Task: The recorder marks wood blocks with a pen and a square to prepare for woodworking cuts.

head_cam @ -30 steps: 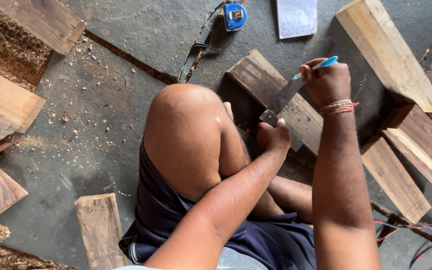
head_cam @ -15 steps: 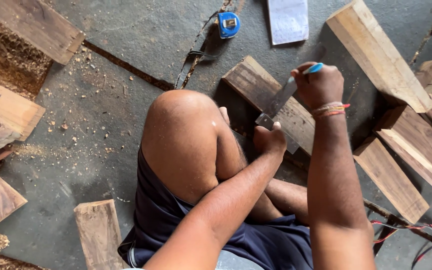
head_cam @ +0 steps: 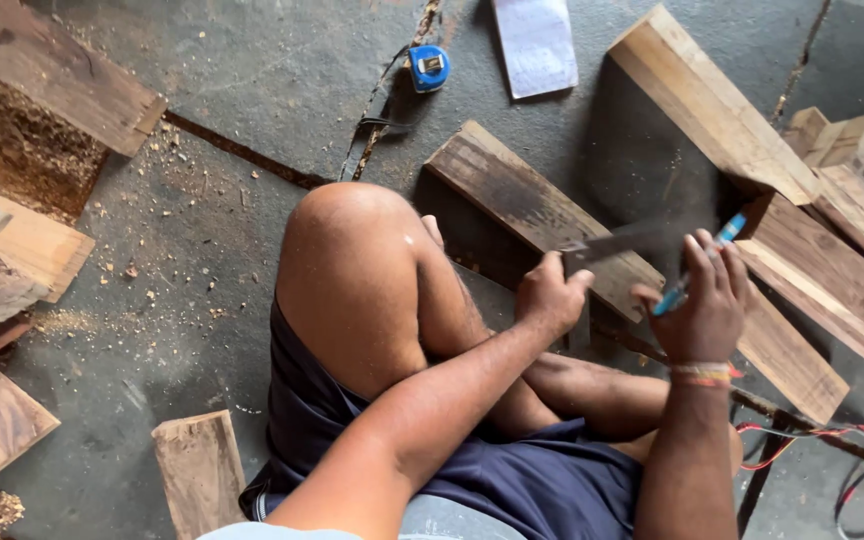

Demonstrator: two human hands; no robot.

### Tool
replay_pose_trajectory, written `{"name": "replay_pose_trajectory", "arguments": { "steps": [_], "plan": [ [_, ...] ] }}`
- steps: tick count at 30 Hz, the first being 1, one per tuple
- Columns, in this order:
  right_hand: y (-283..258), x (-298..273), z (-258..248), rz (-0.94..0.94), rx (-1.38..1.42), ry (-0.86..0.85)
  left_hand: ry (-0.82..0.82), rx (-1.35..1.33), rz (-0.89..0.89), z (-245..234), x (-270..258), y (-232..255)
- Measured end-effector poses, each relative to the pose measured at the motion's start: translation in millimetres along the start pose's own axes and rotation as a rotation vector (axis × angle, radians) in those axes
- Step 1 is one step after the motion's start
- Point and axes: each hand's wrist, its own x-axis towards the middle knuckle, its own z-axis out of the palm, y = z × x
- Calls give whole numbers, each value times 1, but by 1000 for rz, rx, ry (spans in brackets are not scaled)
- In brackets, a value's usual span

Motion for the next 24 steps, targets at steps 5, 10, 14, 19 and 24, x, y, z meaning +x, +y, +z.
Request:
{"name": "replay_pose_trajectory", "arguments": {
  "steps": [5, 10, 14, 19, 24],
  "plan": [
    [39, -47, -1, 162, 41, -99, -324, -63, 246, -4, -7, 15],
    [88, -87, 16, 365, 269, -74, -549, 75, 298, -6, 21, 32],
    [102, -91, 8, 208, -62, -19, -552, 874, 773, -27, 40, 89],
    [116, -101, 6, 294, -146, -4, -367, 1302, 1148, -37, 90, 78],
    [138, -118, 31, 465, -234, 121, -524, 1560, 954, -27, 93, 86]
  ]
}}
